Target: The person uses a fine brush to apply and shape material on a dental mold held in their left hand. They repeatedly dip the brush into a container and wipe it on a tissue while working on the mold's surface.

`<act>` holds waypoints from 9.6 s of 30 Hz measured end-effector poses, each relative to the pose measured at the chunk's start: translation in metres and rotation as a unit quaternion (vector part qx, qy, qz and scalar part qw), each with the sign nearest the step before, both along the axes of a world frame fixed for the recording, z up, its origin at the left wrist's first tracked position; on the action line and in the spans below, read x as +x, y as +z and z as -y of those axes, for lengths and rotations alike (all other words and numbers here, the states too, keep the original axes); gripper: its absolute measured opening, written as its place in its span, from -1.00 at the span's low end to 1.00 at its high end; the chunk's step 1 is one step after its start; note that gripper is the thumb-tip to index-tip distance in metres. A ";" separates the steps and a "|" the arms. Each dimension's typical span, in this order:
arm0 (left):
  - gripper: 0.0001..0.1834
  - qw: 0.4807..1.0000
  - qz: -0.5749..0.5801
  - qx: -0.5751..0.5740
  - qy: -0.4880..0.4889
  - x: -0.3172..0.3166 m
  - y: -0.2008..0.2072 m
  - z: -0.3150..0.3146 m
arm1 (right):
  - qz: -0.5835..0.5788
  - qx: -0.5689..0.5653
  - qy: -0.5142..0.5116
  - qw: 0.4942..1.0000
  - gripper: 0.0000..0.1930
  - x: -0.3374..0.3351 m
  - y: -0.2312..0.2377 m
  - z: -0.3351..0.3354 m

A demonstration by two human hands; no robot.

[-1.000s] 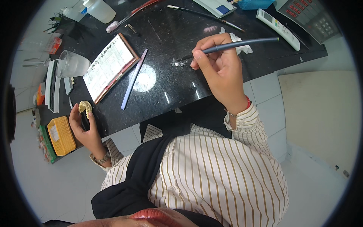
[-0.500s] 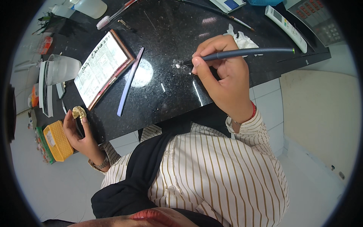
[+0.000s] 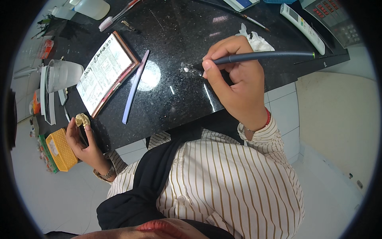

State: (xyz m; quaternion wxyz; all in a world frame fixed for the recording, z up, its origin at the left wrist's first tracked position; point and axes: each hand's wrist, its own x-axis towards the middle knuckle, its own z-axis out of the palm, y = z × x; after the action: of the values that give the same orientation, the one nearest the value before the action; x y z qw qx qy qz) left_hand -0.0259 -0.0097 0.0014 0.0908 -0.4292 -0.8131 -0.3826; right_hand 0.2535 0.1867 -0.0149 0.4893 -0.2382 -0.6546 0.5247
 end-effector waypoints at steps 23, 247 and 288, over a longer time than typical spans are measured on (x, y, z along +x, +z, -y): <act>-0.50 1.000 -0.002 0.021 -0.010 0.000 0.016 0.003 | -0.069 -0.069 -0.111 0.989 -0.86 0.002 0.012 0.005; -0.75 0.754 -0.297 -0.001 -0.586 0.119 -0.068 -0.033 | 0.233 0.426 0.298 0.822 -0.57 -0.082 0.023 0.117; -0.56 0.988 -0.079 0.119 -0.051 -0.008 -0.004 0.020 | -0.084 0.035 -0.327 0.941 -0.79 0.078 -0.014 -0.016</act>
State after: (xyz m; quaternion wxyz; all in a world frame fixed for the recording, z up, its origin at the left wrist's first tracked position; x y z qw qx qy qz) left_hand -0.0336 -0.0301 -0.0025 0.1857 -0.4854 -0.7291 -0.4453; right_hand 0.3317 0.2028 -0.0291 0.6952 -0.3769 -0.5153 0.3303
